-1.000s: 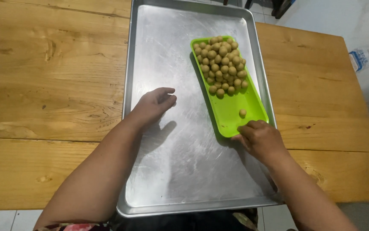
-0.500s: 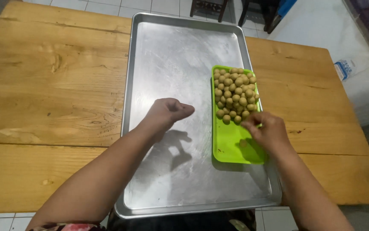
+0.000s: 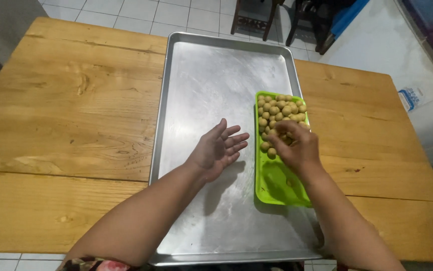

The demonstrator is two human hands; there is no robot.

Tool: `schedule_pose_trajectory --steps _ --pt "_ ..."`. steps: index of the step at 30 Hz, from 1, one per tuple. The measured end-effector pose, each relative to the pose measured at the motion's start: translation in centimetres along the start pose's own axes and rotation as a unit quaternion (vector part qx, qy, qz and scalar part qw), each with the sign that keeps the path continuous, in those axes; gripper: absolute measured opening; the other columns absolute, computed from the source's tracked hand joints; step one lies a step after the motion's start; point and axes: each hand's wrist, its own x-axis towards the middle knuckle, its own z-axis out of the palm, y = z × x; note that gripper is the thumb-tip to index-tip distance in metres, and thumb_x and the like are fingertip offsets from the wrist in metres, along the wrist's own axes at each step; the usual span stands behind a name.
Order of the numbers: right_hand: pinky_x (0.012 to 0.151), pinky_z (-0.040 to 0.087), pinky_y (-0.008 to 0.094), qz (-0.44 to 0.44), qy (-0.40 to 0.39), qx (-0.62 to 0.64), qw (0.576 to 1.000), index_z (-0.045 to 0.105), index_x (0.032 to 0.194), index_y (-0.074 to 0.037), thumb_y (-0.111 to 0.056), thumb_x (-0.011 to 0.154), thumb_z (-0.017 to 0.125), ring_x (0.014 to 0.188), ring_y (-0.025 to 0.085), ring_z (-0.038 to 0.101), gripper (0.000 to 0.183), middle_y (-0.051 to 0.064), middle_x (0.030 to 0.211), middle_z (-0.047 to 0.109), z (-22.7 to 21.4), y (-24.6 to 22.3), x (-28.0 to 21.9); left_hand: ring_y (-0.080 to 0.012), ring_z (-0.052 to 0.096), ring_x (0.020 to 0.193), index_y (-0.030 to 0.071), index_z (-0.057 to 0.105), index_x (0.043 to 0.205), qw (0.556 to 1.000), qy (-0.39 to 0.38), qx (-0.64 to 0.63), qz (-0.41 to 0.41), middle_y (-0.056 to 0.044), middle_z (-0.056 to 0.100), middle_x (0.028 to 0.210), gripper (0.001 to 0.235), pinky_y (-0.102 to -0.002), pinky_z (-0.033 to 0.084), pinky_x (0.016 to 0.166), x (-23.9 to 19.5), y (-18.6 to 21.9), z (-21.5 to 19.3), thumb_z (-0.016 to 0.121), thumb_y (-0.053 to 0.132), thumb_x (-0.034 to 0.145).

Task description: The person repeatedly picks small dough portions from a green tray, rolls them between both palms into smooth balls, and places them back into the tray. The process is continuous and repetitive throughout the clip.

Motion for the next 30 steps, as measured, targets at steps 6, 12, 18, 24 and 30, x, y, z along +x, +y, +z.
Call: schedule_pose_trajectory --steps 6,12,18,24,30 --pt "0.086 0.054 0.035 -0.182 -0.052 0.154 0.970 0.082 0.098 -0.017 -0.026 0.080 0.089 0.096 0.025 0.071 0.021 0.004 0.104 0.078 4.1 -8.3 -2.1 -0.0249 0.064 0.112 0.006 0.032 0.158 0.990 -0.055 -0.130 0.028 -0.019 0.058 0.141 0.099 -0.034 0.046 0.104 0.7 -1.9 -0.4 0.046 0.077 0.091" --pt "0.116 0.028 0.061 -0.223 -0.084 0.023 0.971 0.029 0.163 -0.004 -0.074 0.100 0.004 0.147 0.057 0.024 0.097 0.030 0.164 0.028 5.8 -9.6 0.4 -0.0103 0.064 0.056 0.010 0.057 0.137 0.977 -0.119 -0.170 0.044 -0.002 0.067 0.084 0.093 -0.014 0.050 0.067 -4.1 -0.2 2.8 0.043 0.087 0.086" --pt "0.116 -0.001 0.072 -0.163 -0.129 -0.077 0.975 0.000 0.167 -0.009 -0.071 0.099 0.000 0.150 0.048 -0.024 0.092 0.018 0.169 -0.022 8.5 -10.6 -3.0 -0.0065 0.069 0.105 0.018 0.061 0.142 0.937 -0.245 -0.176 0.174 0.005 0.069 0.123 0.095 -0.010 0.037 0.102 -2.1 -0.3 0.0 0.056 0.083 0.072" --pt "0.122 -0.015 0.046 -0.237 -0.051 0.063 0.968 -0.007 0.162 0.000 -0.091 0.084 0.008 0.154 0.039 -0.022 0.120 0.023 0.170 -0.016 8.4 -11.6 -4.2 -0.0134 0.056 0.119 0.007 0.039 0.153 0.978 -0.100 -0.105 0.152 -0.008 0.060 0.126 0.097 -0.032 0.036 0.114 -4.1 0.3 3.5 0.037 0.079 0.089" --pt "0.124 -0.006 0.058 -0.165 -0.035 0.024 0.985 -0.001 0.160 0.010 -0.077 0.095 -0.002 0.151 0.053 -0.013 0.108 0.035 0.166 -0.006 9.2 -7.1 -1.5 -0.0338 0.047 0.141 0.026 0.019 0.164 0.989 -0.072 -0.129 0.011 -0.018 0.056 0.142 0.115 -0.036 0.027 0.122 -0.9 -1.2 0.7 0.021 0.097 0.074"
